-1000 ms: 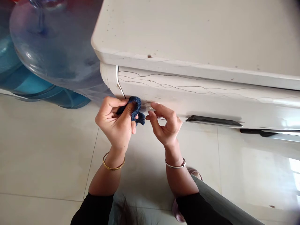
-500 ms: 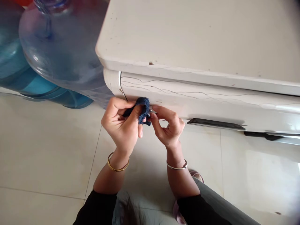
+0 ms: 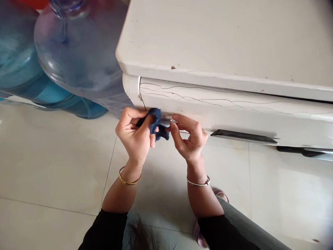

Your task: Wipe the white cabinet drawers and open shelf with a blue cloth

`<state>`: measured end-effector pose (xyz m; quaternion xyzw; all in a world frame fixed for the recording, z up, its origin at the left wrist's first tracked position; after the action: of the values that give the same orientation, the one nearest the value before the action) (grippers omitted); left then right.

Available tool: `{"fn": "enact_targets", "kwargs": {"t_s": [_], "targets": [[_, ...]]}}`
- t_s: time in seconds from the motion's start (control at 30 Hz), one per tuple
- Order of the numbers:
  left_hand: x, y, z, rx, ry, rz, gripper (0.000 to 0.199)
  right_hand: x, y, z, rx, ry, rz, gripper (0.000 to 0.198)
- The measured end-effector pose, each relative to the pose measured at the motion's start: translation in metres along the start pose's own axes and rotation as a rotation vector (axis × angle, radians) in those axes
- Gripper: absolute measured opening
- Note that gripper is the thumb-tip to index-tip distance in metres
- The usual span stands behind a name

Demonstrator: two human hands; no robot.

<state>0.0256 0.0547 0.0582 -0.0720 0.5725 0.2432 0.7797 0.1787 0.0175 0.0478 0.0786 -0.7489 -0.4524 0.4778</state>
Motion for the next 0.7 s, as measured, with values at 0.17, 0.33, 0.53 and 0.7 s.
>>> {"fn": "enact_targets", "kwargs": {"t_s": [0.17, 0.33, 0.53, 0.7], "targets": [[-0.005, 0.003, 0.003, 0.002, 0.025, 0.043, 0.035, 0.001, 0.0, 0.0, 0.002, 0.042, -0.003, 0.037], [-0.025, 0.0, 0.024, 0.066, 0.028, 0.18, 0.03, 0.0, 0.001, 0.001, 0.025, 0.054, 0.016, 0.036], [-0.008, 0.002, 0.0, -0.02, 0.123, 0.11, 0.033, -0.001, 0.002, 0.0, 0.033, 0.048, 0.042, 0.031], [0.004, 0.006, -0.011, -0.059, 0.131, 0.076, 0.031, -0.001, -0.001, 0.002, 0.014, 0.052, 0.032, 0.03]]}}
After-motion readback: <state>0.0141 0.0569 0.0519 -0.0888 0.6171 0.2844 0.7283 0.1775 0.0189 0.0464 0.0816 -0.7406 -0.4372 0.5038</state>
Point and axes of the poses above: each hand's wrist, its own y-axis towards the middle knuckle, its own z-axis out of the palm, x = y × z, the point moved 6 cm from there along y, towards the middle knuckle, and after that the axes turned 12 degrees about -x, right-handed, at the moved point
